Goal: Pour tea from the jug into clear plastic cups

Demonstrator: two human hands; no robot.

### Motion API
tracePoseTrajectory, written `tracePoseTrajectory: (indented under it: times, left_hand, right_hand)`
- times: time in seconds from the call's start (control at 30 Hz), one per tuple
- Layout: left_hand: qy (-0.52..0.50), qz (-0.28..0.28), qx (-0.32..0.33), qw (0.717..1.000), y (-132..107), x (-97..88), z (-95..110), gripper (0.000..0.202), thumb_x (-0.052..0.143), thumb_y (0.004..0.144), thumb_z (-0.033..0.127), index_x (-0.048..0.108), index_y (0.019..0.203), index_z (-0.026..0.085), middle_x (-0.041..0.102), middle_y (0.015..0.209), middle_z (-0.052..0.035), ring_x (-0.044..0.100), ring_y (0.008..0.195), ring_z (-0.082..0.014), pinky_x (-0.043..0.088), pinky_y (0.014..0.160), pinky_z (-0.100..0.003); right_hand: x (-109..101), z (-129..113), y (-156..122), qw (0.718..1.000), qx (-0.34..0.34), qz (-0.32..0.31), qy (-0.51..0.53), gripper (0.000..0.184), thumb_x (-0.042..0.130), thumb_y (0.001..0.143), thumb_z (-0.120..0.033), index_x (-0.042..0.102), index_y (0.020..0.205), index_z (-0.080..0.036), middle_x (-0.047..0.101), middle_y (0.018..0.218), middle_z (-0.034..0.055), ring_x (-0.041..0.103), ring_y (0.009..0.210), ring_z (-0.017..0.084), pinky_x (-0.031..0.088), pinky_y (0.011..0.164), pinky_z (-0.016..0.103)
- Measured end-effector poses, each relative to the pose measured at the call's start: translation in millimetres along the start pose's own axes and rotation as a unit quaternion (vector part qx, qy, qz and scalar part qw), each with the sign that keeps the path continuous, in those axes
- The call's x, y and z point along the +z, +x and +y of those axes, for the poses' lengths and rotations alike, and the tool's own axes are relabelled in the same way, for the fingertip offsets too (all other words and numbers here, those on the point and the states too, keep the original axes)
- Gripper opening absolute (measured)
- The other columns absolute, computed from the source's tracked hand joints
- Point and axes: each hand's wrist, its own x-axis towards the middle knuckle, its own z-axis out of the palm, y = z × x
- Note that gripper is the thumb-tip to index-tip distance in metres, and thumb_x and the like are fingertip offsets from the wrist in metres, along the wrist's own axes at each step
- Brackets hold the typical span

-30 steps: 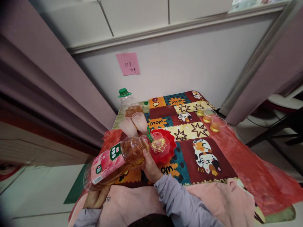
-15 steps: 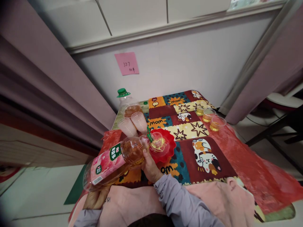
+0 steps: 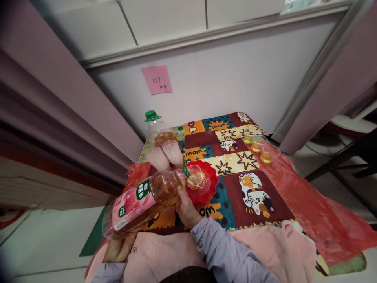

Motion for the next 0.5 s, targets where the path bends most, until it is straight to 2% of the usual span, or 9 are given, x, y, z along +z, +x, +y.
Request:
tracePoseTrajectory:
  times: [0.2,0.37,0.5]
  left_hand:
    - [-0.025,0.012,-0.021,0.999,9.7,-8.7,-4.1,0.057,0.08,0.091,0.032,0.072,0.148,0.033,0.082,0.141,-0.005,0.065,0.151,-0.0369,0.066,0.108,-0.042]
    - [0.004,0.021,-0.036,0.999,5.0,-4.8,-0.6,0.041,0.073,0.096,0.035,0.078,0.136,0.03,0.086,0.126,-0.0038,0.07,0.145,-0.0348,0.067,0.097,-0.033]
    - [0.031,0.024,-0.021,0.999,7.3,-4.0,-0.9,0.034,0.075,0.092,0.04,0.082,0.123,0.03,0.087,0.119,-0.0057,0.074,0.139,-0.0365,0.067,0.09,-0.031]
  right_hand:
    - [-0.2,0.4,0.1,1.0,-0.003,0.005,-0.002,0.099,0.078,0.089,-0.086,0.048,0.171,-0.038,0.076,0.155,0.0096,0.075,0.136,0.041,0.071,0.093,0.064]
    - [-0.7,1.0,0.4,1.0,-0.007,0.003,0.0,0.091,0.075,0.093,-0.085,0.055,0.166,-0.036,0.079,0.15,0.0097,0.076,0.135,0.04,0.071,0.093,0.064]
    - [-0.9,0.2,0.2,1.0,-0.003,-0.003,0.0,0.09,0.075,0.093,-0.084,0.055,0.166,-0.035,0.078,0.151,0.0094,0.075,0.137,0.04,0.07,0.096,0.063]
